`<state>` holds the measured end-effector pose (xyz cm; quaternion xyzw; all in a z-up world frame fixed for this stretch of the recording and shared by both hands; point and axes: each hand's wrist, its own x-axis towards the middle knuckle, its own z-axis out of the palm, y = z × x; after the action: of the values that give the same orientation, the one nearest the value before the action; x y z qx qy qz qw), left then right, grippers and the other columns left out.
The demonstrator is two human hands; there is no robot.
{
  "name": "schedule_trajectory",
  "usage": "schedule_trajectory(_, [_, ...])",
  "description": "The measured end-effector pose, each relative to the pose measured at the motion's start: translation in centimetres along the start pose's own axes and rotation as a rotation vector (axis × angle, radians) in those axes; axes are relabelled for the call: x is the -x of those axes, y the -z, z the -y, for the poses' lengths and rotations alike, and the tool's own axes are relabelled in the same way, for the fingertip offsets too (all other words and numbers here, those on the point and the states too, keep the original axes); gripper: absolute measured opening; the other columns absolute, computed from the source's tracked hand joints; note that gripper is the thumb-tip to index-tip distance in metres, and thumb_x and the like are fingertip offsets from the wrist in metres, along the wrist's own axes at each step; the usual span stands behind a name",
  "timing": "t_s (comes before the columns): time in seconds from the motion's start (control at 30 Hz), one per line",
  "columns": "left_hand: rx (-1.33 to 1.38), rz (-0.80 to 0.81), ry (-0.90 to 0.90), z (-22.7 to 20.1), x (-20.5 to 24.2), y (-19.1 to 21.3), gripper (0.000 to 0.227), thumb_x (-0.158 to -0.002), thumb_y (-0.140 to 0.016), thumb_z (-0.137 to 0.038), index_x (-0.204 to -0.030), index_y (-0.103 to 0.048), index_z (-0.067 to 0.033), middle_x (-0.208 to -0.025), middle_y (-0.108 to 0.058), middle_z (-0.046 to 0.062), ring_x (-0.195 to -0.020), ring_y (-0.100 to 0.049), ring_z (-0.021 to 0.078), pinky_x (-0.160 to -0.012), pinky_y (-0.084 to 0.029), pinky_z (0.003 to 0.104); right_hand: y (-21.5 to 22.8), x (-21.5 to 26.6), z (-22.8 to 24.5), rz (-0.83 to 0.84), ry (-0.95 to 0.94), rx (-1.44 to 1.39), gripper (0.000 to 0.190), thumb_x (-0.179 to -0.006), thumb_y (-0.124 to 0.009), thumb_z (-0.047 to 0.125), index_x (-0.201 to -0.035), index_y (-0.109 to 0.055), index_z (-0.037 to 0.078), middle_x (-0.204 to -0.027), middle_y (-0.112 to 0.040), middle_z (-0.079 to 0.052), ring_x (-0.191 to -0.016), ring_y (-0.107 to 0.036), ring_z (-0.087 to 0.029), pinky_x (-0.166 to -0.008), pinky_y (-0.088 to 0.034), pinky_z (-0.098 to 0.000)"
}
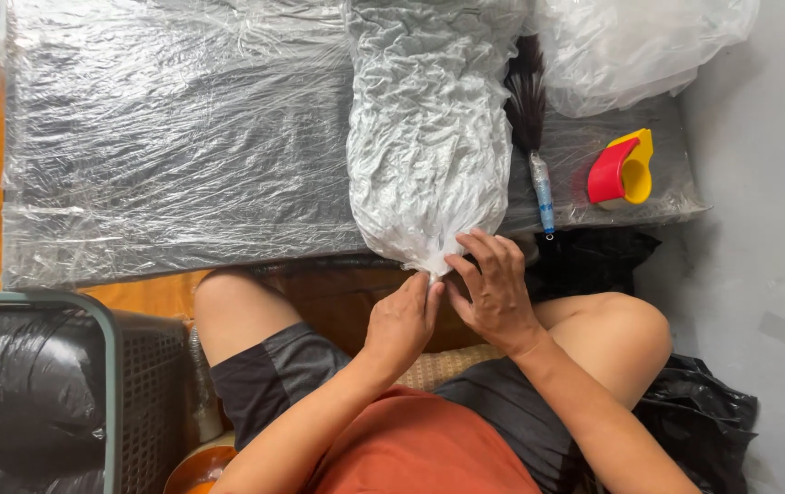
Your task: Vacuum sealing a cushion in a plastic bag and securing it with tape
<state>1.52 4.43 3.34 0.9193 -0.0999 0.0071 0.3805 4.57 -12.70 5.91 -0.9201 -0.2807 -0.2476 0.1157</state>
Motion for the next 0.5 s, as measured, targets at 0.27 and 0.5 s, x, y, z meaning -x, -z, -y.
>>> schedule_trajectory(0.27, [-0.510, -0.009, -0.310, 0.3, -1.8, 2.8, 0.021, -0.108, -0.043, -0.033, -0.101, -0.055, -0.0174, -0.081, -0.061, -0.005, -0.073, -0.070, 0.0201, -0.058, -0.056, 0.031, -2.0, -1.4, -2.0, -0.117, 0.110, -0.018, 0.050, -0.083, -0.082, 0.030, -0.123, -0.057, 0.011, -0.125, -0.065, -0.005, -0.118, -0.064, -0.024, -0.107, -0.046, -0.0495])
schedule_trajectory(0.5, [-0.593, -0.119, -0.571, 2.3, -5.6, 3.7, 0.011, -0.099, -0.049, -0.026, -0.103, -0.055, -0.0178, -0.080, -0.055, -0.001, -0.077, -0.065, 0.0237, -0.057, -0.053, 0.034, -3.1, -1.6, -1.6, -0.235, 0.058, -0.041, 0.040, -0.091, -0.078, 0.032, -0.120, -0.064, 0.009, -0.103, -0.065, -0.003, -0.100, -0.067, -0.021, -0.096, -0.051, -0.0448])
